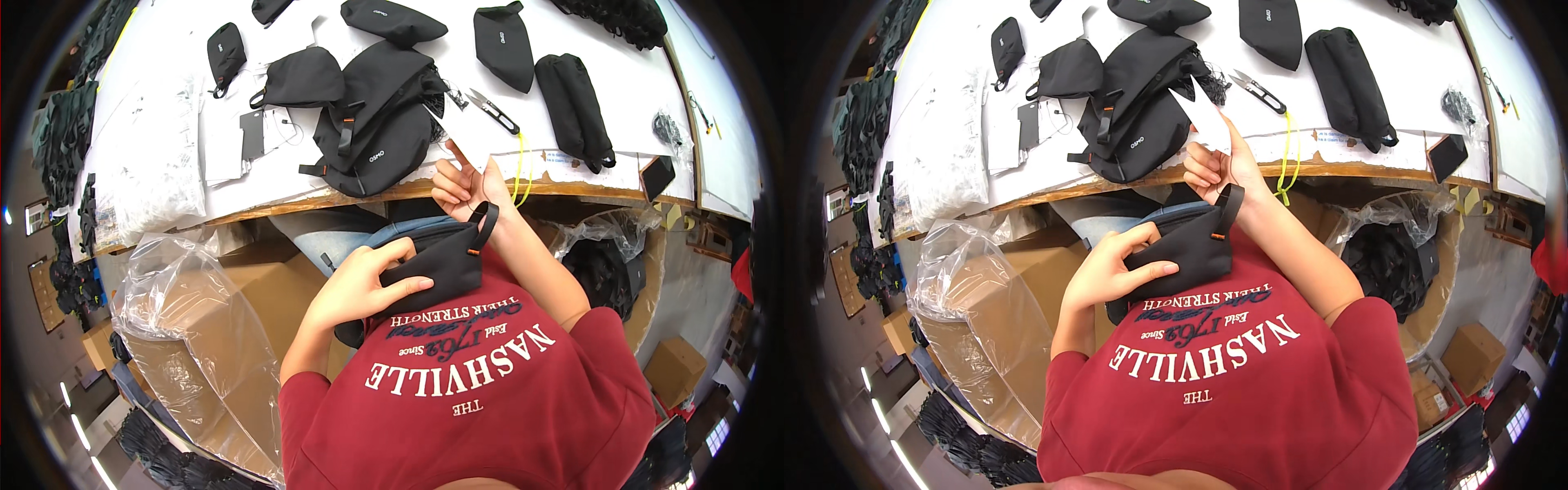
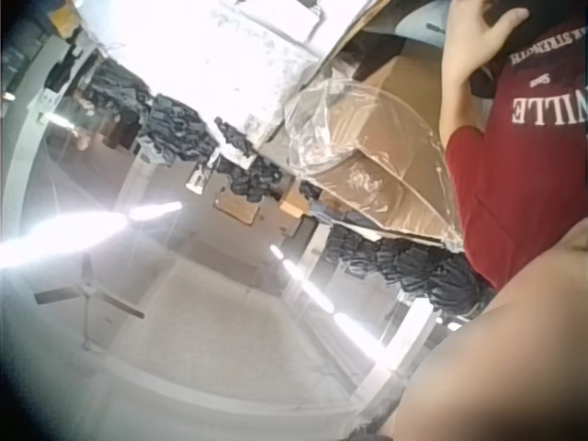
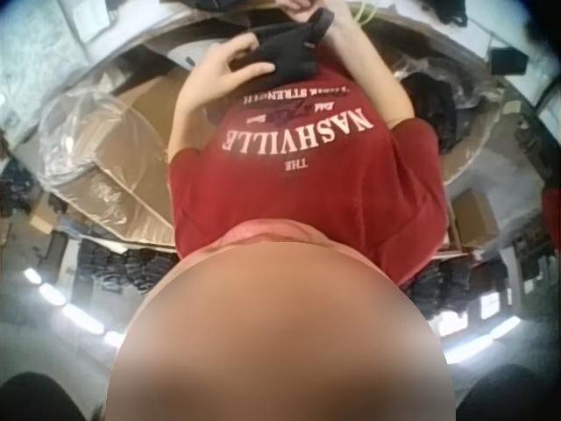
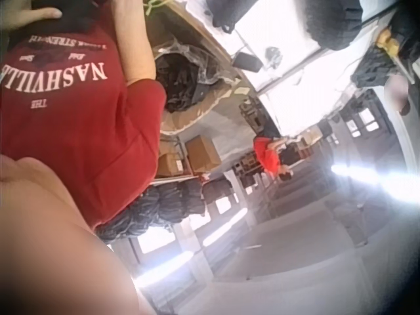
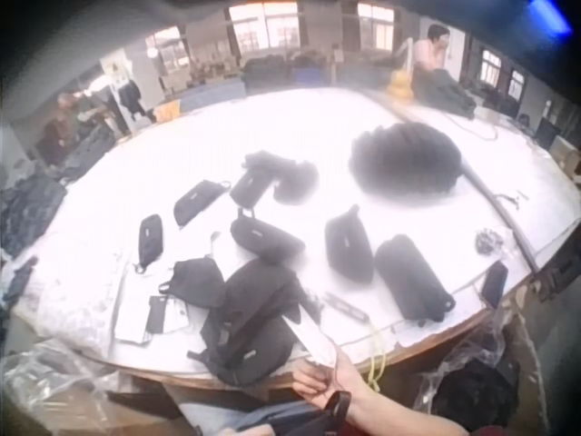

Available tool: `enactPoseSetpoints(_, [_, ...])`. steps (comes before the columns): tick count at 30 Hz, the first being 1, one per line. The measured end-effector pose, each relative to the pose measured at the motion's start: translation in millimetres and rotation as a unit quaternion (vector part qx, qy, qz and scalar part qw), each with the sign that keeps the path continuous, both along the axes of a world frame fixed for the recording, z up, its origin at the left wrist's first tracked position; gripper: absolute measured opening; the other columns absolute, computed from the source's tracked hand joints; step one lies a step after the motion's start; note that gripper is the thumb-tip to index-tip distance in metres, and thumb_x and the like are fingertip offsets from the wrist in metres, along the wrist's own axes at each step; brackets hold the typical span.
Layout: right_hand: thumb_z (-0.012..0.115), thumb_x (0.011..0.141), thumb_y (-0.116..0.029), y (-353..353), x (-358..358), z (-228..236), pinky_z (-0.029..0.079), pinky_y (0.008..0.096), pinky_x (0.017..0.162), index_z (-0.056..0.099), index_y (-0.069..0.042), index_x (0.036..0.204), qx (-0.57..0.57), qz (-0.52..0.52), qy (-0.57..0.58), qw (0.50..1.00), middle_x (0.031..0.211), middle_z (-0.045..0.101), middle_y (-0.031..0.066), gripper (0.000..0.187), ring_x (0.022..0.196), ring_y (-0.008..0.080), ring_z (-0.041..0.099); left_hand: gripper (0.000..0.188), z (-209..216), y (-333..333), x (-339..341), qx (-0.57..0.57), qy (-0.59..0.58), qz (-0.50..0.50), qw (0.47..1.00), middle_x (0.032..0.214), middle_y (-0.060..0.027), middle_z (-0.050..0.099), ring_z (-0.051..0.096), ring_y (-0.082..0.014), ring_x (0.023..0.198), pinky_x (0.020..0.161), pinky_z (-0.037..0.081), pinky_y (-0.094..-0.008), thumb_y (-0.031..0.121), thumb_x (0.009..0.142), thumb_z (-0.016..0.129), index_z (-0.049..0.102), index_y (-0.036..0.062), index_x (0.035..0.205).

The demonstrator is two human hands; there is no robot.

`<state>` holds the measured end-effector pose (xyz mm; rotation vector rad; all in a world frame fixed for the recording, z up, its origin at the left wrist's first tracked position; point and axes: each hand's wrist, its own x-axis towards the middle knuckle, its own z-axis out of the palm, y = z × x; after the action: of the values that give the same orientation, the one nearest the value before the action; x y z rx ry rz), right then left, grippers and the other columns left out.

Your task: Sort and attach tags to black fabric bags in a manufacturing environment.

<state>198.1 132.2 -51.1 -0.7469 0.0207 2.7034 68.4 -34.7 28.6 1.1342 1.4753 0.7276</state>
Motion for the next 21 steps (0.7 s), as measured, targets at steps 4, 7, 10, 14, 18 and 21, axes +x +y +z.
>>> enactPoseSetpoints(4, [0.065,0.088,-0.039,10.8,-3.0,17.7,0.028,0.0217,0.046,0.060,-0.007,0.086,0.032,-0.034,-0.187,0.981,0.061,0.041,-0.0032,0.032,0.048,0.0082,0.035,0.034,5.4,1.6,-2.7,-0.009,0.030,-0.003,1.000,0.061,-0.0118,0.045,0.039,-0.0221,0.052,0.051,0.034,-0.0320,0.027,0.081,0.073,0.051,0.0014,0.082])
enactPoseSetpoints(7, [0.066,0.088,-0.038,29.1,0.9,17.3,0.036,0.0160,0.051,0.066,-0.013,0.090,0.274,-0.071,-0.268,0.921,0.075,0.065,-0.0047,0.025,0.058,0.0025,0.055,0.037,3.0,2.9,-8.5,0.068,0.124,0.014,0.990,0.072,-0.0124,0.058,0.055,-0.0293,0.064,0.059,0.044,-0.0363,0.030,0.077,0.076,0.056,0.0009,0.086])
enactPoseSetpoints(10, [0.068,0.089,-0.031,39.5,7.4,34.0,0.032,0.0175,0.055,0.071,-0.005,0.084,0.503,-0.031,-0.236,0.831,0.068,0.058,-0.0079,0.027,0.059,-0.0003,0.045,0.030,10.1,17.3,-18.7,0.120,0.225,-0.007,0.967,0.103,-0.0094,0.060,0.060,-0.0293,0.085,0.071,0.048,-0.0367,0.027,0.074,0.076,0.059,0.0038,0.086])
enactPoseSetpoints(14, [0.074,0.083,-0.026,31.8,3.0,60.8,0.035,0.0213,0.051,0.073,0.000,0.080,0.660,0.055,-0.229,0.713,0.062,0.058,-0.0039,0.026,0.059,0.0010,0.048,0.027,8.8,28.4,-20.3,0.161,0.303,0.003,0.939,0.129,-0.0121,0.049,0.058,-0.0309,0.098,0.077,0.050,-0.0385,0.023,0.073,0.076,0.060,0.0050,0.085])
enactPoseSetpoints(18, [0.069,0.080,-0.040,18.4,2.6,81.3,0.042,0.0334,0.050,0.071,-0.006,0.070,0.781,0.232,-0.308,0.491,0.058,0.061,0.0099,0.036,0.049,0.0231,0.057,0.026,0.5,34.1,-18.5,0.242,0.317,0.027,0.917,0.139,-0.0184,0.040,0.053,-0.0372,0.113,0.086,0.050,-0.0411,0.018,0.071,0.078,0.059,0.0045,0.083])
enactPoseSetpoints(21, [0.072,0.079,-0.033,20.9,10.6,72.0,0.039,0.0358,0.051,0.067,0.000,0.069,0.804,0.300,-0.249,0.449,0.059,0.057,0.0130,0.035,0.051,0.0263,0.053,0.027,-7.0,35.2,-19.4,0.325,0.338,-0.007,0.883,0.143,-0.0170,0.038,0.042,-0.0373,0.127,0.099,0.042,-0.0442,0.015,0.065,0.078,0.057,0.0059,0.079])
